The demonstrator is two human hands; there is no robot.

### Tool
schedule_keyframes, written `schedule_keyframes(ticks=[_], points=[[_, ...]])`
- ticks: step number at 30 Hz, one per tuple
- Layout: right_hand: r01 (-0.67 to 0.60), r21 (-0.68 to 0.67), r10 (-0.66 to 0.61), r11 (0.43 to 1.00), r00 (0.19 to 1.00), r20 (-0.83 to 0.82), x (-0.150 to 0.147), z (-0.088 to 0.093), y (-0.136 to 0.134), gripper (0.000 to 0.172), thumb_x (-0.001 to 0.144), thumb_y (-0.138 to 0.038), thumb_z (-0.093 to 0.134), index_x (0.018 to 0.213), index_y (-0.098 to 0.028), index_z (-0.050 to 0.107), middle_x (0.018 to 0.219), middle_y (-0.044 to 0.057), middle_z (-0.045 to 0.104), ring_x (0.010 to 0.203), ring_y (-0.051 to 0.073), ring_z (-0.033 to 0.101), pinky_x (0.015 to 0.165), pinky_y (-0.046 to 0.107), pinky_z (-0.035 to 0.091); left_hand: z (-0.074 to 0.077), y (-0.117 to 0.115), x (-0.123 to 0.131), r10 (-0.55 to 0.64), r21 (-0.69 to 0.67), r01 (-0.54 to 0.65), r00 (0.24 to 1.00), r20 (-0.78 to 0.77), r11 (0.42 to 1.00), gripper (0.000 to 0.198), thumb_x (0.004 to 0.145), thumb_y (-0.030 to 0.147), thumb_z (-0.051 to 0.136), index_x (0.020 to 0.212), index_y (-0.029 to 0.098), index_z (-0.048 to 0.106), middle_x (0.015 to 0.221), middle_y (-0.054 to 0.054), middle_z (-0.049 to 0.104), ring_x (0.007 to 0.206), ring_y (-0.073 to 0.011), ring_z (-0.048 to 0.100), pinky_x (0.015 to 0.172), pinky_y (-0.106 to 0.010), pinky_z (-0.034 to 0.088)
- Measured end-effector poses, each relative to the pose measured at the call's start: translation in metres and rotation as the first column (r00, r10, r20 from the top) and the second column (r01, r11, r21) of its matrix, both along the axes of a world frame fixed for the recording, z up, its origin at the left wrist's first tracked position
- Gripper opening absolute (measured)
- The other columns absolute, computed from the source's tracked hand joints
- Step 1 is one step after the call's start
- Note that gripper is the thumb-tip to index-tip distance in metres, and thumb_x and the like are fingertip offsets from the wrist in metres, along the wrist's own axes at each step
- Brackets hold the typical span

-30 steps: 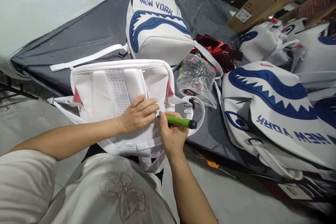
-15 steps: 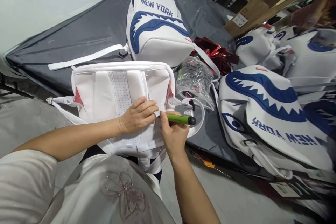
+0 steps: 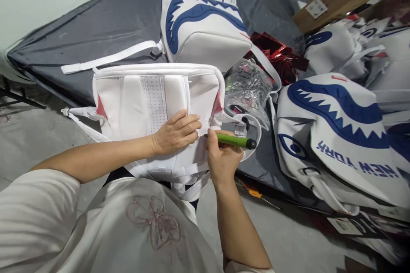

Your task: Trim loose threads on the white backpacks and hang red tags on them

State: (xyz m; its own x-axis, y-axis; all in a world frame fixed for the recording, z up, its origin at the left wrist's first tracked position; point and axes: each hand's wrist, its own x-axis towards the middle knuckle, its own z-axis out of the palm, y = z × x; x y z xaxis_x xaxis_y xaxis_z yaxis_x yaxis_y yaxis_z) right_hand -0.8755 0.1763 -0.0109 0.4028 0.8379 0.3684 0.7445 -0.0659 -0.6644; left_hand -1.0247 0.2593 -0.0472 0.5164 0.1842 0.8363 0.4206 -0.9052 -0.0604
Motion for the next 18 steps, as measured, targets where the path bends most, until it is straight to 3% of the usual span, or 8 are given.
schedule_keyframes(ticks=[4,8,11,16,18], points=[[-0.038,-0.016,0.037,0.999,0.998,-0.055,0.001,-0.001,0.001,0.033,0.093,-0.050,0.059,0.086,-0.018,0.064,0.071,0.004,0.068,0.059,0.019,0.064,0.063,0.034,0.053,-0.003,0.000,-0.001,0.009,-0.013,-0.009,1.000,-0.026,1.000,0.014,0.098,0.024,0.053,0.087,0.020,0.059,0.108,0.001,0.070,0.121,-0.0137,0.059,0.124,-0.036,0.030],[0.024,0.002,-0.024,1.000,0.998,-0.056,-0.001,-0.001,0.001,0.034,0.092,-0.051,0.059,0.084,-0.018,0.063,0.066,0.004,0.065,0.054,0.019,0.062,0.061,0.035,0.052,-0.008,0.001,-0.003,-0.005,-0.056,-0.001,0.994,-0.106,0.998,0.019,0.101,0.029,0.048,0.094,0.021,0.062,0.116,-0.001,0.069,0.130,-0.0145,0.054,0.124,-0.038,0.032],[-0.027,-0.026,0.025,0.999,0.996,-0.088,-0.004,0.000,-0.001,0.034,0.092,-0.050,0.060,0.087,-0.017,0.064,0.072,0.005,0.067,0.057,0.020,0.063,0.062,0.036,0.053,-0.010,0.002,-0.003,-0.023,-0.088,0.010,0.989,-0.147,0.996,0.018,0.102,0.027,0.046,0.098,0.021,0.063,0.118,0.000,0.069,0.133,-0.0141,0.053,0.125,-0.038,0.031],[0.040,0.009,-0.038,0.999,0.992,-0.120,-0.011,0.003,-0.002,0.029,0.093,-0.048,0.060,0.087,-0.019,0.062,0.072,0.004,0.066,0.059,0.018,0.063,0.065,0.035,0.054,-0.008,0.000,-0.003,-0.116,-0.295,0.033,0.956,-0.268,0.955,0.024,0.104,0.028,0.040,0.104,0.022,0.063,0.125,-0.001,0.067,0.138,-0.0147,0.049,0.125,-0.040,0.032],[0.005,-0.036,-0.010,0.999,0.990,-0.139,-0.010,0.005,-0.005,0.027,0.093,-0.049,0.060,0.089,-0.022,0.061,0.075,0.005,0.067,0.060,0.019,0.063,0.064,0.036,0.054,-0.009,0.001,-0.002,-0.159,-0.347,0.060,0.951,-0.266,0.936,0.027,0.105,0.025,0.036,0.106,0.021,0.062,0.126,-0.002,0.067,0.137,-0.0151,0.049,0.124,-0.043,0.033]])
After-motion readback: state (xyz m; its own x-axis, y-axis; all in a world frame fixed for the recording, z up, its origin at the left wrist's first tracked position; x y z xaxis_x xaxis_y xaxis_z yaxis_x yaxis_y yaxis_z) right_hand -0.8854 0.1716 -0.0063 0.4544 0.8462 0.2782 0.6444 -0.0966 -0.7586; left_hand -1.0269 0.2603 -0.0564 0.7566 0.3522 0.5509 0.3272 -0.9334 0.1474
